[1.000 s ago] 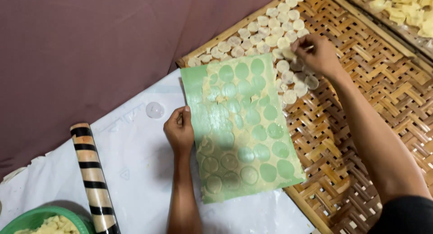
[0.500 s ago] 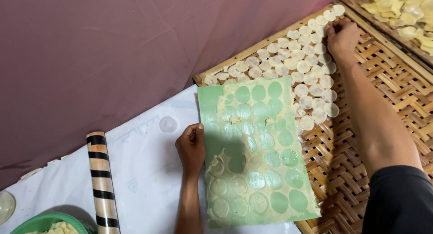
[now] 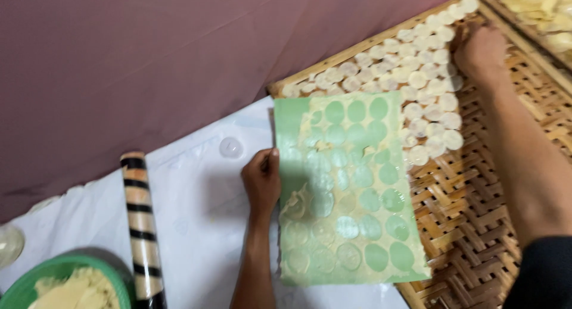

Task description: Flattening small portions of dough into thin circles using a rolling pin and placing them on a drying rack

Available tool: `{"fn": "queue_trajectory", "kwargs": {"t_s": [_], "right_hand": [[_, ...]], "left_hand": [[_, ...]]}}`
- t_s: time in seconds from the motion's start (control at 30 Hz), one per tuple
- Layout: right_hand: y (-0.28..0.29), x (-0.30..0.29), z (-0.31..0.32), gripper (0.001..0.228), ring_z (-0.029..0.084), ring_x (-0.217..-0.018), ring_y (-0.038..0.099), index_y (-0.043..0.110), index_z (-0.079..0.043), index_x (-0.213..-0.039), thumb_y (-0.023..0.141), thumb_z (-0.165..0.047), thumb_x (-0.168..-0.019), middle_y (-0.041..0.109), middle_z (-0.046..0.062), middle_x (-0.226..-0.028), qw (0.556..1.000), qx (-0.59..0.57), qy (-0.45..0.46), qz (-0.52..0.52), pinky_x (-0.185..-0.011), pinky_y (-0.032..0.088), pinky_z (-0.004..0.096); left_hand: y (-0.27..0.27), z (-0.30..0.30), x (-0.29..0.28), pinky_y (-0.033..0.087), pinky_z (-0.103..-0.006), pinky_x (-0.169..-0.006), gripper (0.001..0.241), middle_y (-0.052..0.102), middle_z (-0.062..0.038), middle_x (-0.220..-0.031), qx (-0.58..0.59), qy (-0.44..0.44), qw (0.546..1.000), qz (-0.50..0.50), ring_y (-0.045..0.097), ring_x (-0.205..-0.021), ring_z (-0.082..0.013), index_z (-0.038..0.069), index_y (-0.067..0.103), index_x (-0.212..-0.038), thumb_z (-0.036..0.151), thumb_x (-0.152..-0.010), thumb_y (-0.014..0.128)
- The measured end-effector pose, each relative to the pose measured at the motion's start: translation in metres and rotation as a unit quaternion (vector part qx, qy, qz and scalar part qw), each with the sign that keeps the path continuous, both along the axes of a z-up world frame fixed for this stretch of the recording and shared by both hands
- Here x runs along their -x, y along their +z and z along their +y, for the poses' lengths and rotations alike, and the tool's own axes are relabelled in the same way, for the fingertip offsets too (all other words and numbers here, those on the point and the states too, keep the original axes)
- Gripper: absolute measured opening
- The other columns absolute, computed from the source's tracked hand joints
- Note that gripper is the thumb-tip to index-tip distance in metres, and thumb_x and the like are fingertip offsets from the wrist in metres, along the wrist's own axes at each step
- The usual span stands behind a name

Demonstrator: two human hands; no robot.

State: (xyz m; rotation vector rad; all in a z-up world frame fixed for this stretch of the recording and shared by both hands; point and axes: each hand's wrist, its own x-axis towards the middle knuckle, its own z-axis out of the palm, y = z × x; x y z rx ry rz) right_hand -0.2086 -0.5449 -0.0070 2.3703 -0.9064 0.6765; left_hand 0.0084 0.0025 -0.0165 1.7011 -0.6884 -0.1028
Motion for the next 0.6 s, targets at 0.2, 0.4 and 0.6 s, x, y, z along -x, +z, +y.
{"fn": "queue_trajectory", "kwargs": {"t_s": [0.2,0.4,0.6], "right_hand": [[0.060,-0.010,0.197,0.026,0.022,-0.072,0.062,0.079,0.008,-0.122,0.076,0.002,-0.096,0.068,0.018,-0.109,0.983,-0.022,0.179,-0.014,-0.071,0.058,0.031],[0.098,-0.028,0.432,0.018,0.037,-0.092,0.072,0.073,-0.002,-0.103,0.067,-0.008,-0.088,0.067,0.018,-0.110,0.839,-0.405,0.363,-0.013,-0.078,0.059,0.045],[0.060,-0.056,0.464,0.021,0.037,-0.097,0.067,0.073,-0.002,-0.111,0.065,-0.013,-0.095,0.065,0.019,-0.107,0.809,-0.378,0.448,0.026,-0.072,0.057,0.045]], "left_hand": [[0.016,-0.002,0.003,0.038,-0.0291,-0.051,0.025,0.057,-0.002,-0.062,0.027,0.011,1.000,-0.013,0.042,-0.053,-0.0123,-0.004,0.071,-0.088,0.018,-0.096,0.063],[0.005,0.001,0.000,0.055,-0.0328,-0.059,0.023,0.071,-0.005,-0.066,0.055,0.005,0.998,0.032,0.066,-0.066,-0.0081,0.011,0.076,-0.088,0.021,-0.103,0.062],[0.010,0.005,-0.001,0.050,-0.0296,-0.055,0.022,0.065,-0.005,-0.060,0.082,-0.014,0.996,0.041,0.054,-0.061,-0.0055,0.009,0.076,-0.089,0.016,-0.105,0.061]]}}
